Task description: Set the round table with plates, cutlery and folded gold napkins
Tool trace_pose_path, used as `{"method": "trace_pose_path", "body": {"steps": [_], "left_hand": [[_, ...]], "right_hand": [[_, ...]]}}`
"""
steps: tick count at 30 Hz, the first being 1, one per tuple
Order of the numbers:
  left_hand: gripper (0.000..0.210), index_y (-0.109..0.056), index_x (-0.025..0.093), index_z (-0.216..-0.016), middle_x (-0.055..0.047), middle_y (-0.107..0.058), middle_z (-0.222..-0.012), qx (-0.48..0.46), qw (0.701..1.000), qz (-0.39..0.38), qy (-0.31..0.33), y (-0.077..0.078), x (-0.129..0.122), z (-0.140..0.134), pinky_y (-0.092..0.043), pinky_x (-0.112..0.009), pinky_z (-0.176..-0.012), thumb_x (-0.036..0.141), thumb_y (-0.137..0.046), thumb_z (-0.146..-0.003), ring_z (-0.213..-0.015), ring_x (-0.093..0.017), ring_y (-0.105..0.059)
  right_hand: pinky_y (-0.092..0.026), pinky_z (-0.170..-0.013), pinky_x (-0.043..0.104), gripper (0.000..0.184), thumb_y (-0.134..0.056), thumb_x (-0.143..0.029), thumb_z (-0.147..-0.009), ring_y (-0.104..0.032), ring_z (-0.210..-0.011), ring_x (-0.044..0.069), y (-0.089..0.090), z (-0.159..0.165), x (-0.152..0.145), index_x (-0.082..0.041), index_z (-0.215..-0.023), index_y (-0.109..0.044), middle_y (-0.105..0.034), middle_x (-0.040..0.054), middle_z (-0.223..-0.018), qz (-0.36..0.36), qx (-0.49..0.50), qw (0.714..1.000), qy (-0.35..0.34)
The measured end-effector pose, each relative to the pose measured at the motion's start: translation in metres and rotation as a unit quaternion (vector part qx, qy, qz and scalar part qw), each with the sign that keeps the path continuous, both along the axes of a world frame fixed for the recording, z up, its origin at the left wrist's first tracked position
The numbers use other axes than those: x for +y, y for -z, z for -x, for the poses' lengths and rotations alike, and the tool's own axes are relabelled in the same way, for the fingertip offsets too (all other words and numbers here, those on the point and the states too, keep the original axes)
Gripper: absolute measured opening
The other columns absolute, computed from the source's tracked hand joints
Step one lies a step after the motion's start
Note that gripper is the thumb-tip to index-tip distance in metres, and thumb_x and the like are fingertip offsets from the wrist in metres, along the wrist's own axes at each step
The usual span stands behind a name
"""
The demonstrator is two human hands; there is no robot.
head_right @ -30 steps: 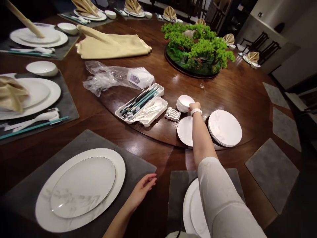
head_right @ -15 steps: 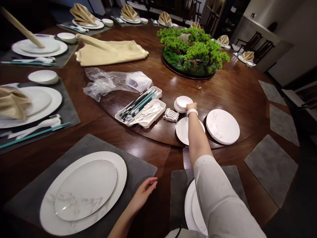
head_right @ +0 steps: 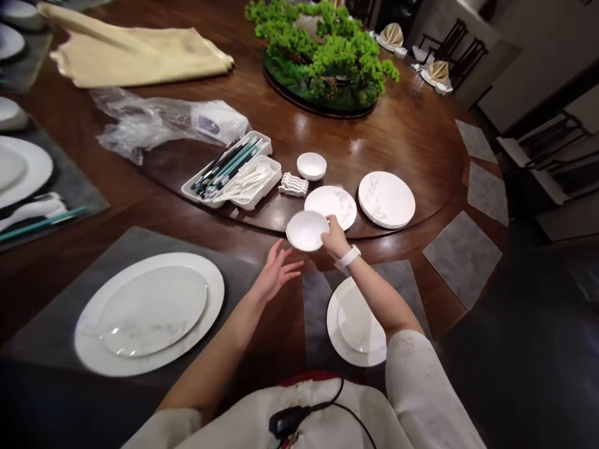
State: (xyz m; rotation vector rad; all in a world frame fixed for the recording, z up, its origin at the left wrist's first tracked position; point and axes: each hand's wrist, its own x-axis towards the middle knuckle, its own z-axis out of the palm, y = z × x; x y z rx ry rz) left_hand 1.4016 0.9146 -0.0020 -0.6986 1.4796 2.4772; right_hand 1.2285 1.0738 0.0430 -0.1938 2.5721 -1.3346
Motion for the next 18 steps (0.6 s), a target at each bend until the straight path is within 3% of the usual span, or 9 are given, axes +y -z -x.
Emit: {"method": "trace_pose_path", "body": {"steps": [2,4,7,10,13,15,18], "left_hand": [[0.077,-0.026,0.038,-0.150,-0.013,-0.051,-0.143,-0.008,0.999,-0.018,0.027,-0.001,0.011,0.004,-0.057,-0.028,-0.067,0.060,-0.063,-0.087,-0.087,-0.018,-0.072],[0.077,-0.028,0.033,-0.149,-0.013,-0.059,-0.130,-0.023,0.997,0.016,0.072,0.002,0.024,-0.001,-0.056,-0.026,-0.062,0.053,-0.068,-0.086,-0.075,-0.015,-0.070],[0.077,-0.031,0.028,-0.147,-0.013,-0.060,-0.122,-0.024,0.991,0.073,0.107,0.007,0.043,-0.016,-0.055,-0.026,-0.060,0.041,-0.073,-0.084,-0.068,-0.013,-0.067],[0.069,-0.037,0.026,-0.143,-0.013,-0.058,-0.126,0.008,0.989,0.105,0.103,0.008,0.057,-0.027,-0.057,-0.027,-0.062,0.035,-0.073,-0.085,-0.068,-0.011,-0.064],[0.065,-0.041,0.025,-0.139,-0.013,-0.057,-0.128,0.029,0.988,0.119,0.097,0.007,0.069,-0.031,-0.058,-0.029,-0.066,0.028,-0.075,-0.083,-0.071,-0.011,-0.064],[0.065,-0.039,0.026,-0.138,-0.012,-0.058,-0.123,0.002,0.991,0.108,0.082,0.007,0.077,-0.035,-0.059,-0.031,-0.067,0.024,-0.074,-0.084,-0.073,-0.012,-0.066],[0.059,-0.036,0.024,-0.135,-0.010,-0.063,-0.108,-0.098,0.993,0.045,0.046,0.012,0.085,-0.040,-0.060,-0.033,-0.067,0.019,-0.067,-0.085,-0.073,-0.016,-0.069]], "right_hand": [[-0.058,-0.083,0.045,0.046,-0.049,-0.018,-0.062,-0.061,-0.089,0.025,0.014,-0.052,0.022,-0.022,-0.107,-0.048,-0.062,0.0070,-0.097,-0.025,0.008,0.999,-0.017],[-0.055,-0.089,0.048,0.044,-0.047,-0.019,-0.063,-0.062,-0.094,0.027,0.024,-0.093,0.042,-0.022,-0.107,-0.048,-0.063,0.0086,-0.101,-0.037,0.008,0.999,-0.005],[-0.058,-0.081,0.048,0.045,-0.046,-0.020,-0.068,-0.062,-0.092,0.028,0.023,-0.133,0.064,-0.022,-0.113,-0.045,-0.062,0.0112,-0.110,-0.041,-0.028,0.998,0.025],[-0.059,-0.069,0.043,0.046,-0.044,-0.020,-0.076,-0.063,-0.088,0.028,0.004,-0.153,0.078,-0.022,-0.121,-0.042,-0.062,0.0126,-0.111,-0.045,-0.053,0.996,0.051],[-0.058,-0.073,0.040,0.040,-0.043,-0.020,-0.083,-0.063,-0.095,0.028,-0.019,-0.161,0.094,-0.022,-0.123,-0.044,-0.062,0.0121,-0.106,-0.060,-0.005,0.994,0.091],[-0.057,-0.073,0.036,0.036,-0.042,-0.021,-0.086,-0.064,-0.095,0.026,-0.030,-0.161,0.109,-0.022,-0.122,-0.045,-0.062,0.0111,-0.105,-0.042,0.012,0.989,0.140],[-0.052,-0.058,0.027,0.035,-0.043,-0.025,-0.087,-0.063,-0.077,0.020,-0.035,-0.163,0.138,-0.021,-0.122,-0.045,-0.062,0.0081,-0.098,0.047,-0.075,0.975,0.204]]}}
